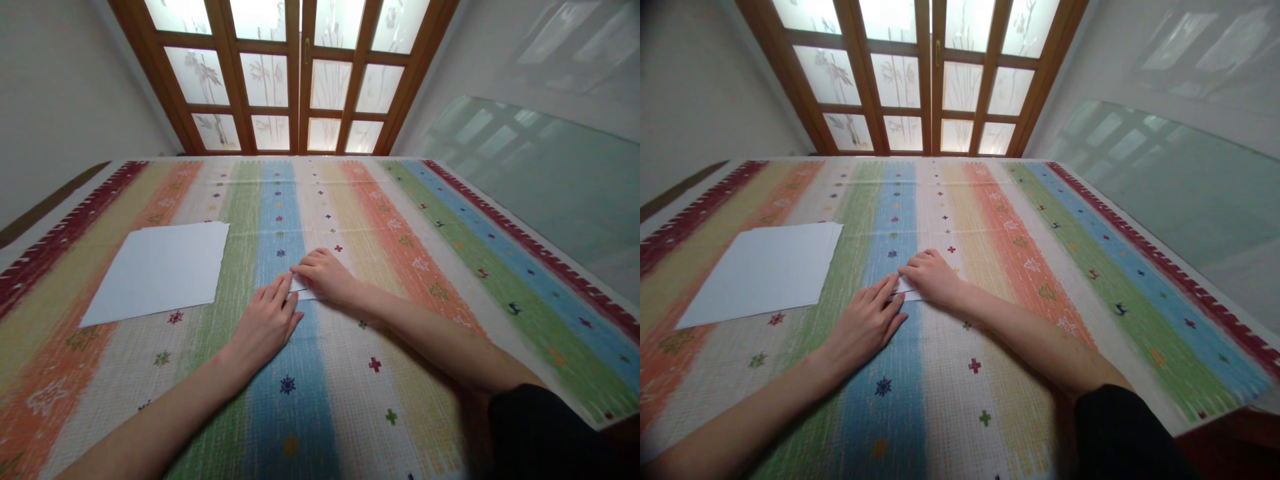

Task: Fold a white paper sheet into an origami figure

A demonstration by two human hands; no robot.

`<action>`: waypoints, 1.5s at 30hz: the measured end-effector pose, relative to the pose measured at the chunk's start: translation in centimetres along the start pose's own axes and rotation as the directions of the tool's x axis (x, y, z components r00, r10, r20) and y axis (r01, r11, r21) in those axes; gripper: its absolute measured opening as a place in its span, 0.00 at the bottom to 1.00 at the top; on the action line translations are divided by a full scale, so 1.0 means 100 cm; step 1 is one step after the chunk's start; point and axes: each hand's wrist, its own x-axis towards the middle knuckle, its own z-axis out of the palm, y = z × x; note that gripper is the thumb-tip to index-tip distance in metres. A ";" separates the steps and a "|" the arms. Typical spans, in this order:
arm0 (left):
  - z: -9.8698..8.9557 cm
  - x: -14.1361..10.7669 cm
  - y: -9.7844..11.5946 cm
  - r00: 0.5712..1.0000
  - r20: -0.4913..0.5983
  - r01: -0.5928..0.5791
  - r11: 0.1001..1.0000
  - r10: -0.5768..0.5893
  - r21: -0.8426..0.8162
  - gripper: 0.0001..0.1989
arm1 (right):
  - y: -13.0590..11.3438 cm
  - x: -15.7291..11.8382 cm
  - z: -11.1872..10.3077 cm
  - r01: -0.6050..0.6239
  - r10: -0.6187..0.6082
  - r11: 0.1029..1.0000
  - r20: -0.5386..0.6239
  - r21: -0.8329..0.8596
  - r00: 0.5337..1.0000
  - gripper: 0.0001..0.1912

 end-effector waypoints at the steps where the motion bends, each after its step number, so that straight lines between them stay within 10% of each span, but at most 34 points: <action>1: 0.001 -0.001 0.000 1.000 -0.001 0.012 1.000 -0.012 -0.008 0.15 | 0.000 -0.002 0.001 -0.009 0.009 1.000 -0.014 0.001 1.000 0.11; 18: 0.003 -0.004 -0.001 0.998 -0.005 0.056 0.994 -0.057 -0.096 0.16 | 0.013 0.002 -0.005 -0.294 0.282 0.845 0.097 0.447 0.955 0.05; 29: 0.002 -0.005 -0.002 0.999 -0.002 0.036 0.995 -0.037 -0.091 0.15 | 0.006 -0.036 0.004 0.229 -0.236 0.971 -0.155 -0.064 0.959 0.15; 45: 0.003 -0.006 0.003 0.996 0.088 0.009 1.000 -0.007 -0.022 0.20 | -0.003 -0.042 0.000 0.286 -0.318 0.904 -0.053 -0.318 0.947 0.15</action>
